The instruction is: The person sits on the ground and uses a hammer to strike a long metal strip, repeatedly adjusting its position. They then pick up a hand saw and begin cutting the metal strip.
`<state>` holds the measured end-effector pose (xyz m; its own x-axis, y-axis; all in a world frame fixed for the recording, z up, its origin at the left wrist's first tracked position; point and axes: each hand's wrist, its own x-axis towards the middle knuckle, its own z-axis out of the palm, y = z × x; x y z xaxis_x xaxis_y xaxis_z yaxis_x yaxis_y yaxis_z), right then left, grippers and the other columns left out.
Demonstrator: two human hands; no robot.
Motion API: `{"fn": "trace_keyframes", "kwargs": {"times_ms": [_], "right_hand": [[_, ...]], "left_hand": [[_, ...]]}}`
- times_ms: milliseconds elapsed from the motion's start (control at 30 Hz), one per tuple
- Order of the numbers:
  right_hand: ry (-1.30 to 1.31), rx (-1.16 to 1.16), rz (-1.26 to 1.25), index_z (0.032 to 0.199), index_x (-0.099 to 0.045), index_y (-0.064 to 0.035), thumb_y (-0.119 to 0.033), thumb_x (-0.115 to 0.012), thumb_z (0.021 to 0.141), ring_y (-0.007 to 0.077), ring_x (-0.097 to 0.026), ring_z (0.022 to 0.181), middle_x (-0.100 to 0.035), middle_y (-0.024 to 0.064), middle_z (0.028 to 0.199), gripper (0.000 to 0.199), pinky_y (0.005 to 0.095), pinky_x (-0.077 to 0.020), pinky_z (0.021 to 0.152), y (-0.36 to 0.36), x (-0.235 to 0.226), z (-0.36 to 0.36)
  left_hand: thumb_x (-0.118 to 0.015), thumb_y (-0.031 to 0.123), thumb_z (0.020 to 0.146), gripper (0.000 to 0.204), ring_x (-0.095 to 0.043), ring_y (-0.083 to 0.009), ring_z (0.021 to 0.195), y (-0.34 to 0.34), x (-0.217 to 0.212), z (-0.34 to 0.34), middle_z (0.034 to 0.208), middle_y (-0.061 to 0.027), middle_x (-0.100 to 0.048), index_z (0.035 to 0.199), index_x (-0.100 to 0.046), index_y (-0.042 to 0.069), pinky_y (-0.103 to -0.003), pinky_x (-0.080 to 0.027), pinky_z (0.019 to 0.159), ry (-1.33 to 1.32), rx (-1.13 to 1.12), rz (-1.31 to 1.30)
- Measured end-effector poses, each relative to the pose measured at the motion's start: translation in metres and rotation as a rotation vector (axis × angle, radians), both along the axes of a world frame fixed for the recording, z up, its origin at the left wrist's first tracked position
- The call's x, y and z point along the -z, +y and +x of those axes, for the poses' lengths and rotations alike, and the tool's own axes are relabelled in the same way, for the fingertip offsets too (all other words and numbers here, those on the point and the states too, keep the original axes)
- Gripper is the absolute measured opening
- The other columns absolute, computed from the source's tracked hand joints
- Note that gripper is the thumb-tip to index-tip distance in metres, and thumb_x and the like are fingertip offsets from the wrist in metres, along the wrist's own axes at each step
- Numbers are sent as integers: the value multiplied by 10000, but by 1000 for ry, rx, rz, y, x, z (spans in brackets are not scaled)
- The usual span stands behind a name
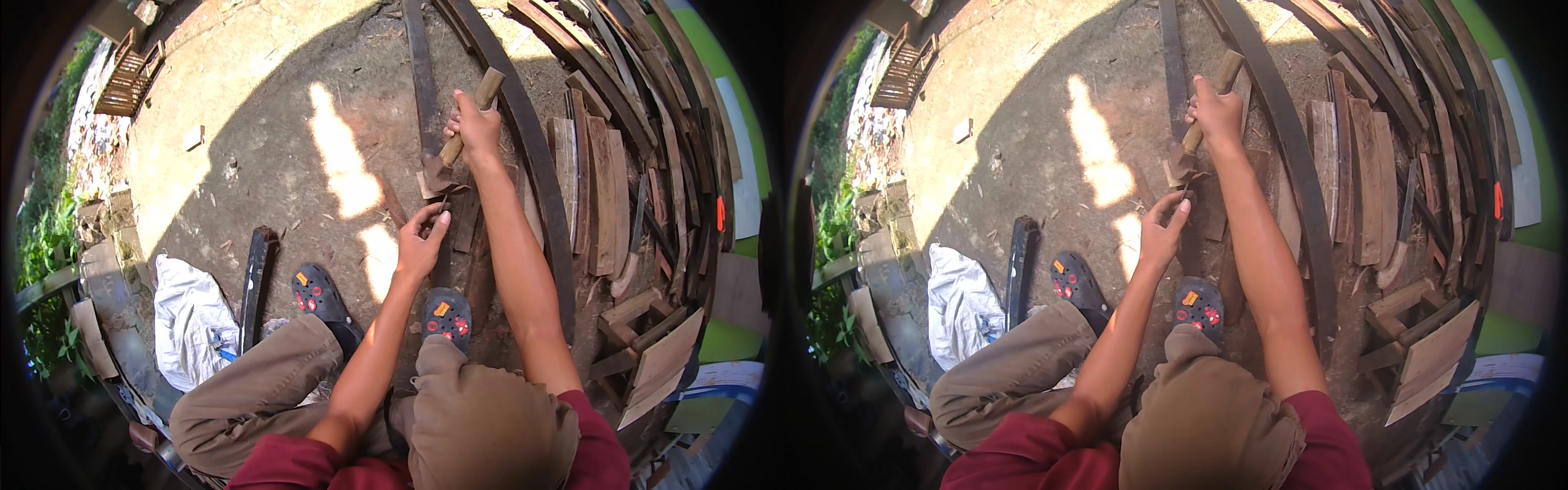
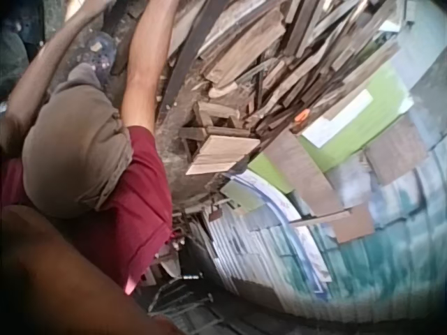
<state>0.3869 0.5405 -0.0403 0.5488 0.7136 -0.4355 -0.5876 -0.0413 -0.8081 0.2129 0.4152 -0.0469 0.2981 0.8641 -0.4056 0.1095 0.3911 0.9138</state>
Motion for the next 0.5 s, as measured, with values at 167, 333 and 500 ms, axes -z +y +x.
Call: {"fn": "trace_keyframes", "kwargs": {"times_ms": [167, 333, 500], "right_hand": [[67, 88, 81, 774, -487, -109, -189, -673, 969, 80, -396, 501, -413, -43, 615, 281, 299, -377, 483, -12, 3, 5], [98, 219, 76, 787, -491, -95, -192, -650, 989, 100, -413, 545, -402, -37, 642, 275, 320, -410, 544, -32, 3, 1], [156, 413, 140, 860, -498, -72, -157, -641, 998, 123, -470, 577, -450, -7, 665, 217, 334, -450, 585, -62, -3, -15]], "left_hand": [[-628, 262, 1041, 306, -569, -83, 783, 10, 13, -5, 870, -26, -651, 1092, -735, -20, -249, -453, 774, -34, 153, 126], [-590, 296, 1058, 367, -535, -98, 695, 11, 5, -11, 680, 6, -562, 1056, -710, -51, -281, -461, 715, -215, 101, -162], [-543, 299, 1069, 373, -382, -100, 554, 25, 6, -29, 613, 53, -327, 961, -644, -43, -309, -434, 628, -450, 5, -311]]}}
